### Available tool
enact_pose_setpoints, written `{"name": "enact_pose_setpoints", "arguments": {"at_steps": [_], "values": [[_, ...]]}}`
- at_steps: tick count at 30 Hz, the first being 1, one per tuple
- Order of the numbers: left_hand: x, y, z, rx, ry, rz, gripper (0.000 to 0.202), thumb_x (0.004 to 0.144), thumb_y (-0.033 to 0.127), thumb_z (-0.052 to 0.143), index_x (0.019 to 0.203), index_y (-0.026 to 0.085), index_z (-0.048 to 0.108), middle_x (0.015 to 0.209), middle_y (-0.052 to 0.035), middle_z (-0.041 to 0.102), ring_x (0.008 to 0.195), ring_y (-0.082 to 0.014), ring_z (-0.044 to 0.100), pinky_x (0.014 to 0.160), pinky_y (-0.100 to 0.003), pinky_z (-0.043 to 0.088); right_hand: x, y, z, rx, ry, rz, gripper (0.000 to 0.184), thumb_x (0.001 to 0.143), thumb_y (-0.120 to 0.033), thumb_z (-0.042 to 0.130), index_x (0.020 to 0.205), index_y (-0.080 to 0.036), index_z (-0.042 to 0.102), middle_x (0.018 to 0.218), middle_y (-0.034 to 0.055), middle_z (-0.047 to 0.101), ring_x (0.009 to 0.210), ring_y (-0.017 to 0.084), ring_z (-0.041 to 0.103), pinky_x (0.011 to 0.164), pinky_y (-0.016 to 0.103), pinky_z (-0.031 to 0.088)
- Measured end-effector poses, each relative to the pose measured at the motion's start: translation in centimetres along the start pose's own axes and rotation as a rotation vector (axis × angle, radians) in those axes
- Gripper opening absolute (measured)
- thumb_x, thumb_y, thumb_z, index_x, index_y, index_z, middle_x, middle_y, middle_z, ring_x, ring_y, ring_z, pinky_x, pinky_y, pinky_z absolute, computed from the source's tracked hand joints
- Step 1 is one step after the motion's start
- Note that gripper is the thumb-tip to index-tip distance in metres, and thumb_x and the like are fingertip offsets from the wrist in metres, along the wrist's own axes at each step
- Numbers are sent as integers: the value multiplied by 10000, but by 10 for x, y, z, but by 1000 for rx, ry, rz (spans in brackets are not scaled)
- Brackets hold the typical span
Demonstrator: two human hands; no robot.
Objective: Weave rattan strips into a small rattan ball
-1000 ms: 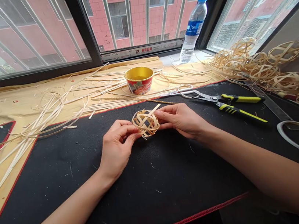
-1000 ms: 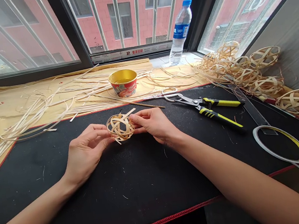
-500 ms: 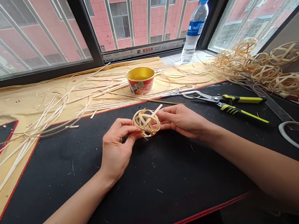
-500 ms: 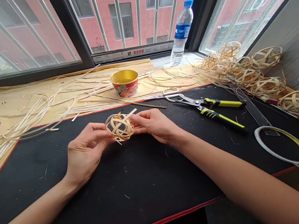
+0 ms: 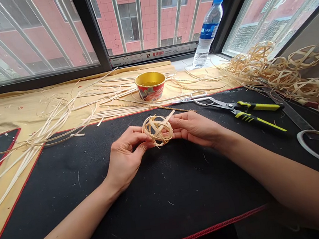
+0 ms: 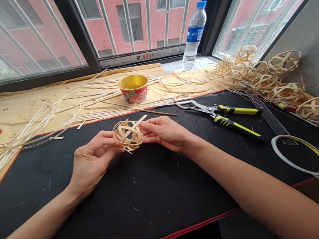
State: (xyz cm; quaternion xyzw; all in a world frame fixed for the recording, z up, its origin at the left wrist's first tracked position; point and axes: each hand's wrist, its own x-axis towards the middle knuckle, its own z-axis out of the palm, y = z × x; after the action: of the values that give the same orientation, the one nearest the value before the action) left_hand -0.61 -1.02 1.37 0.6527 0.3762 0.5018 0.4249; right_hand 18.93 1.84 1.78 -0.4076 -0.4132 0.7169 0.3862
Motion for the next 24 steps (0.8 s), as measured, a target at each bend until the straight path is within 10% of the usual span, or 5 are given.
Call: {"name": "enact_pose_setpoints", "arguments": {"at_steps": [24], "values": [[3, 5, 1, -12, -13, -78, 38, 671, 158, 737, 690, 183, 714, 816, -25, 621, 801, -148, 609, 725, -254, 552, -3, -3, 2, 50, -56, 54, 225, 909, -242, 527, 896, -71, 673, 867, 116, 723, 709, 141, 690, 813, 338, 568]]}}
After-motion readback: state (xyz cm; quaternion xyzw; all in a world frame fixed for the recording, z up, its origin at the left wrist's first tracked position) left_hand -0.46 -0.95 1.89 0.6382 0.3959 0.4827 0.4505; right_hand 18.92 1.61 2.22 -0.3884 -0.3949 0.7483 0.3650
